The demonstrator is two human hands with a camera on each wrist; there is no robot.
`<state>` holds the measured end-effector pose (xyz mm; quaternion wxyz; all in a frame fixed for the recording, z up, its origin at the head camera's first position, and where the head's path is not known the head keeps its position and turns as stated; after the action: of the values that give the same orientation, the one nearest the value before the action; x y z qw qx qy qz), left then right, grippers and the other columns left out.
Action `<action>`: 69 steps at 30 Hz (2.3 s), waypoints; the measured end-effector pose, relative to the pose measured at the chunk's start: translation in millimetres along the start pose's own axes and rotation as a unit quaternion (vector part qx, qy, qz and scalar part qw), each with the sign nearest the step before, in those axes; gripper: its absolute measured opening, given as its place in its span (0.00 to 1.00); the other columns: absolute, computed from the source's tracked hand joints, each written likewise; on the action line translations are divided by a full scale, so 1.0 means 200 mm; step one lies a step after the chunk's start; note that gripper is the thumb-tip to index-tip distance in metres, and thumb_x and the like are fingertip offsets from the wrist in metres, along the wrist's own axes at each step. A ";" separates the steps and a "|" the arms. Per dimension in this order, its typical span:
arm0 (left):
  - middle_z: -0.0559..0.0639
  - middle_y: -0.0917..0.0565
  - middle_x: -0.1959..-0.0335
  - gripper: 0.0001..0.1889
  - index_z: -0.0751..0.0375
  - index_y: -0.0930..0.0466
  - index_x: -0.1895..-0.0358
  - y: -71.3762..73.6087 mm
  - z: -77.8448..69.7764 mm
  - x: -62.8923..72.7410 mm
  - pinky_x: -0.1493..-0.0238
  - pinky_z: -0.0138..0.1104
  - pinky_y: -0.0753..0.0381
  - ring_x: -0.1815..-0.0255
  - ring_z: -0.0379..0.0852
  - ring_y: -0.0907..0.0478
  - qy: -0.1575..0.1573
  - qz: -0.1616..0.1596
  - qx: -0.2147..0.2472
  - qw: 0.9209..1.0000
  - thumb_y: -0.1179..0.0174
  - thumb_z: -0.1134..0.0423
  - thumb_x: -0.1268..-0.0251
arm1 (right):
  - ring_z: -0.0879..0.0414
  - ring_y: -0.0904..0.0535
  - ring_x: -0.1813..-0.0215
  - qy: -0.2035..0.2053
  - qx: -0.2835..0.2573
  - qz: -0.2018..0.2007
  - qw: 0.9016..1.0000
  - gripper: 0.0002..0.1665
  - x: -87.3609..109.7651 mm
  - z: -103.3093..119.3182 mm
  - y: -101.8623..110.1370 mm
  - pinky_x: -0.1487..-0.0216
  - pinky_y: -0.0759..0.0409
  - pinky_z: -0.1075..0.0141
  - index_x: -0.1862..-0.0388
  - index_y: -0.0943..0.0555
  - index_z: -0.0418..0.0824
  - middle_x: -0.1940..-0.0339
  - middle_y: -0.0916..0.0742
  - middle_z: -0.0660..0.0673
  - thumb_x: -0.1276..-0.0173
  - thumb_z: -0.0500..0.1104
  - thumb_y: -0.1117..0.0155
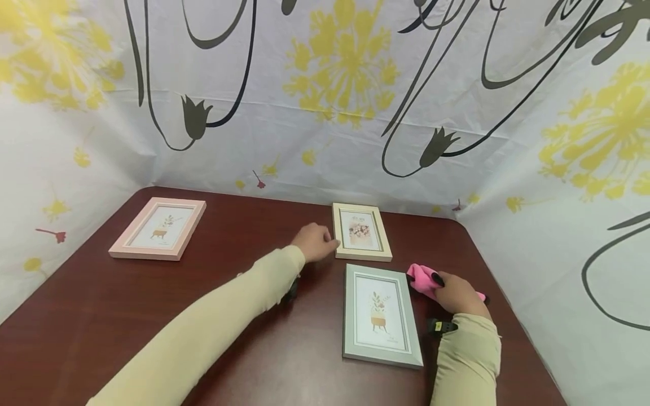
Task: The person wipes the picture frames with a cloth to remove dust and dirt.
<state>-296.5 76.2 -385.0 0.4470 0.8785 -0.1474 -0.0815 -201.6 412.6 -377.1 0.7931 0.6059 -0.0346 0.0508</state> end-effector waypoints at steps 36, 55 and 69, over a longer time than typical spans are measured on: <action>0.67 0.68 0.21 0.52 0.49 0.59 0.18 0.08 0.41 -0.14 0.31 0.68 0.63 0.24 0.70 0.79 0.225 0.074 -0.036 0.971 0.43 0.35 0.40 | 0.36 0.26 0.56 -0.021 0.005 0.007 1.000 0.23 -0.03 0.00 0.03 0.59 0.28 0.41 0.40 0.26 0.30 0.55 0.20 0.29 0.32 0.40 0.45; 0.71 0.45 0.24 0.40 0.62 0.37 0.25 0.38 0.67 0.45 0.30 0.67 0.60 0.24 0.75 0.63 0.084 0.132 -0.042 0.987 0.41 0.43 0.36 | 0.35 0.24 0.55 -0.006 0.005 0.007 1.000 0.22 -0.02 -0.03 0.02 0.56 0.25 0.41 0.41 0.26 0.29 0.56 0.19 0.28 0.28 0.41 0.45; 0.73 0.50 0.23 0.45 0.59 0.34 0.26 0.42 0.62 0.75 0.34 0.70 0.53 0.24 0.76 0.64 0.035 0.201 -0.071 0.976 0.33 0.40 0.44 | 0.38 0.25 0.59 0.002 -0.003 -0.005 1.000 0.19 -0.02 -0.01 0.02 0.59 0.26 0.45 0.44 0.25 0.30 0.61 0.20 0.32 0.29 0.40 0.45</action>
<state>-204.3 -115.1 -392.5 0.5204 0.7993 -0.2989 0.0309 -205.2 416.4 -374.1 0.7951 0.6038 -0.0299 0.0476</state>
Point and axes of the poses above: each hand's wrist, its own x-axis away from the middle knuckle, its own y-axis out of the back of the hand, z = x × y, the point moved 1 cm from there along -x, towards the middle knuckle
